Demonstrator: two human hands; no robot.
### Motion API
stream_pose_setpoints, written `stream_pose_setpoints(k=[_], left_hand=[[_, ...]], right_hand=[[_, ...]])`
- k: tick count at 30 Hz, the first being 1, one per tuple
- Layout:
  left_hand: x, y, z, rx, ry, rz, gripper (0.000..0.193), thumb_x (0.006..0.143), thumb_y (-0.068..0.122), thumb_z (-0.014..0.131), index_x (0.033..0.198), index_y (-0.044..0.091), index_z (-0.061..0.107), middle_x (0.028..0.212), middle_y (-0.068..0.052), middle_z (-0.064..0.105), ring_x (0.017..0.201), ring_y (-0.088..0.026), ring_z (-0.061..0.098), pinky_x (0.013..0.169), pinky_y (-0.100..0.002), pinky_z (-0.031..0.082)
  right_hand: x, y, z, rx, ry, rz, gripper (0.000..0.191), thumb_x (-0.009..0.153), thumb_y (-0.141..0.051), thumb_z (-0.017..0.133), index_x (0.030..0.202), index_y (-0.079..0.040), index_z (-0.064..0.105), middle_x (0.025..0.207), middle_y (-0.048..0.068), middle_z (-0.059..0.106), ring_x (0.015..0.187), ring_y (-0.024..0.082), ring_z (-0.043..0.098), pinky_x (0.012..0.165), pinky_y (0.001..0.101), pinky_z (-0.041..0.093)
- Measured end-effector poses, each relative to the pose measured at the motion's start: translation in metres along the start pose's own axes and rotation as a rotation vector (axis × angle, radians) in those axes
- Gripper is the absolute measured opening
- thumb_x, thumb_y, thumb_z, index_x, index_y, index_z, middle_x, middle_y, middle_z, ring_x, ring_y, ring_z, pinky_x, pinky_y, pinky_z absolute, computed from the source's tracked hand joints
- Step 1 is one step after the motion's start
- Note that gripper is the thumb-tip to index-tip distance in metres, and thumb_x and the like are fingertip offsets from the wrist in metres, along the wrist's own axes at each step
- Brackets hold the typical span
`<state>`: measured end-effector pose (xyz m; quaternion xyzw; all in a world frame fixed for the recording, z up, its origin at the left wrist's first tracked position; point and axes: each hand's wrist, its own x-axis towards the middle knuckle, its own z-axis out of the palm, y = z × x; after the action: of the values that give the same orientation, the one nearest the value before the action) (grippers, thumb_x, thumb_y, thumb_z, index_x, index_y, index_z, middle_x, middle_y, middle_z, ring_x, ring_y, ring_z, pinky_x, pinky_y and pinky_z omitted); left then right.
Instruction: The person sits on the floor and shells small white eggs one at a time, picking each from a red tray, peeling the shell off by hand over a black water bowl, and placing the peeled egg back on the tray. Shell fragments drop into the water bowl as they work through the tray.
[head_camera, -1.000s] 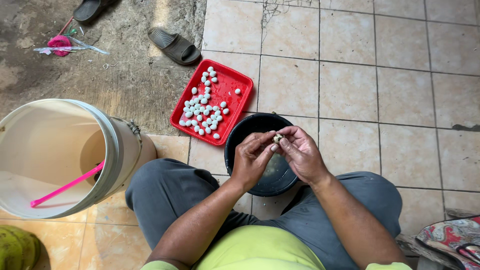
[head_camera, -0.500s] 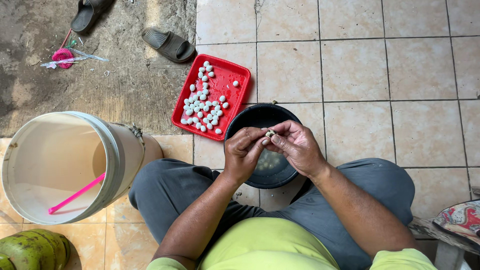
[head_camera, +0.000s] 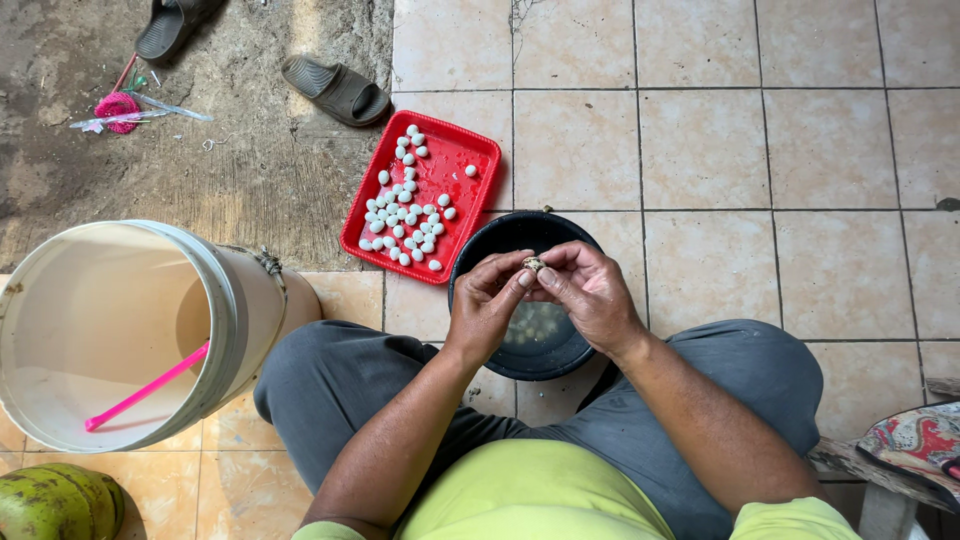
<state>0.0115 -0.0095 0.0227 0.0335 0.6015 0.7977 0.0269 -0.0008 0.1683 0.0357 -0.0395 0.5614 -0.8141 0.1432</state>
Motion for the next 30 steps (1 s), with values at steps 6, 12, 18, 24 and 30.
stream_pose_setpoints(k=[6, 12, 18, 24, 30], left_hand=[[-0.003, 0.001, 0.003, 0.080, 0.012, 0.063, 0.024, 0.097, 0.007, 0.072, 0.121, 0.000, 0.071, 0.115, -0.007, 0.070, 0.099, -0.013, 0.073, 0.085, -0.026, 0.064], [-0.006, 0.005, 0.006, 0.245, 0.044, 0.139, 0.023, 0.094, 0.006, 0.077, 0.115, -0.002, 0.073, 0.110, -0.009, 0.072, 0.095, -0.012, 0.071, 0.082, -0.025, 0.061], [-0.007, 0.003, 0.009, 0.218, 0.045, 0.136, 0.022, 0.092, 0.004, 0.080, 0.112, -0.003, 0.074, 0.108, -0.009, 0.071, 0.095, -0.011, 0.070, 0.082, -0.024, 0.062], [-0.009, -0.005, 0.009, 0.183, 0.036, 0.132, 0.023, 0.090, 0.002, 0.080, 0.111, -0.003, 0.073, 0.110, -0.009, 0.070, 0.098, -0.012, 0.070, 0.084, -0.025, 0.062], [-0.001, -0.020, -0.001, -0.322, -0.076, -0.148, 0.025, 0.099, 0.005, 0.071, 0.122, -0.005, 0.070, 0.113, -0.014, 0.072, 0.098, -0.018, 0.072, 0.089, -0.032, 0.062]], right_hand=[[-0.005, -0.030, 0.010, -0.918, 0.017, -0.483, 0.015, 0.091, 0.000, 0.074, 0.105, 0.003, 0.070, 0.110, 0.017, 0.072, 0.097, 0.023, 0.075, 0.081, 0.0325, 0.064], [-0.008, -0.045, 0.020, -1.185, -0.021, -0.723, 0.020, 0.087, 0.004, 0.075, 0.106, 0.003, 0.068, 0.102, 0.018, 0.075, 0.095, 0.032, 0.076, 0.082, 0.0385, 0.063], [-0.011, -0.049, 0.018, -1.223, -0.044, -0.699, 0.023, 0.086, 0.004, 0.074, 0.108, 0.004, 0.065, 0.101, 0.018, 0.074, 0.094, 0.034, 0.075, 0.081, 0.0399, 0.062], [-0.008, -0.051, 0.016, -1.207, -0.025, -0.677, 0.023, 0.085, 0.003, 0.076, 0.105, 0.002, 0.064, 0.093, 0.016, 0.073, 0.086, 0.033, 0.075, 0.074, 0.0387, 0.061], [-0.006, -0.049, 0.011, -0.972, 0.068, -0.293, 0.014, 0.089, 0.000, 0.073, 0.102, -0.001, 0.067, 0.086, 0.011, 0.075, 0.077, 0.021, 0.077, 0.066, 0.0322, 0.063]])
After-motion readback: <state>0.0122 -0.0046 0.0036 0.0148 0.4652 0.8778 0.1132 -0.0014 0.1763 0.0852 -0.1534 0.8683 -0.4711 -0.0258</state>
